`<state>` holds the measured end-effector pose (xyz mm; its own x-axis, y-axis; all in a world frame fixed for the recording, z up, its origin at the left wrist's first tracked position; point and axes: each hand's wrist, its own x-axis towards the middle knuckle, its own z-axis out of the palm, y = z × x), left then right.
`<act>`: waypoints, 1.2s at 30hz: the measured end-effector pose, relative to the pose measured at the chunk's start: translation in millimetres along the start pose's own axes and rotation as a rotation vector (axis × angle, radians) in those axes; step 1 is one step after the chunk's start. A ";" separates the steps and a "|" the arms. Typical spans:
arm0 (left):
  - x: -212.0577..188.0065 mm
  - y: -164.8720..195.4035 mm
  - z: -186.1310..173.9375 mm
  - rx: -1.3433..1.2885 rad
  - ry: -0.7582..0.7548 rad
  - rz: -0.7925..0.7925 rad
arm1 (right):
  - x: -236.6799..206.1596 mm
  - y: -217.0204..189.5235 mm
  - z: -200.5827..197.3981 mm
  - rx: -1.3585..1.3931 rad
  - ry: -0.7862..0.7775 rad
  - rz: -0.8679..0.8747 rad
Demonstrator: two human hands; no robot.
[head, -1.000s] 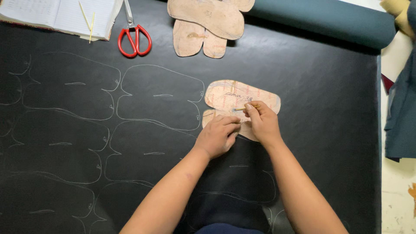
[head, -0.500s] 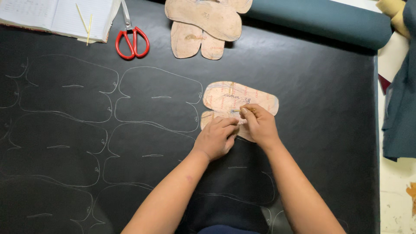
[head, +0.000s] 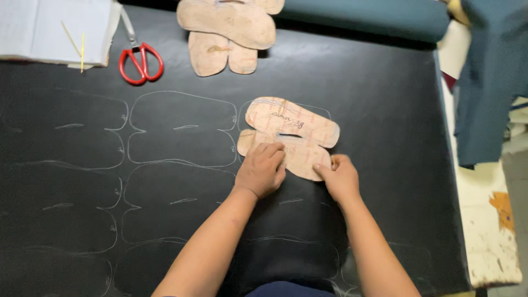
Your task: The person uses a wooden shoe sole pattern to trace outlines onto a large sheet of black material with a marking tool. After completing the tracing, the person uses scissors to cut along the marked lines, separating individual sole shapes from the sheet.
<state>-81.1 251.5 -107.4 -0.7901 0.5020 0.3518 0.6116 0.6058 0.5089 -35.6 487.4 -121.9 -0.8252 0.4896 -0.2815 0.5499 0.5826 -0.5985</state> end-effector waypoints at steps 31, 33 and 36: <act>-77.1 131.0 93.3 0.409 -0.093 -0.177 | -99.4 289.0 -181.0 0.507 0.224 0.130; -99.1 188.7 118.9 0.289 -0.097 -0.254 | -88.1 312.6 -201.2 0.473 0.153 0.121; -119.6 264.7 153.5 0.202 -0.077 -0.353 | -73.3 347.7 -225.1 0.418 0.093 0.025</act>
<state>181.7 446.5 -135.4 -0.9521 0.2815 0.1195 0.3054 0.8544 0.4204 245.1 800.1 -140.5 -0.7867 0.5679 -0.2420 0.4538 0.2662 -0.8504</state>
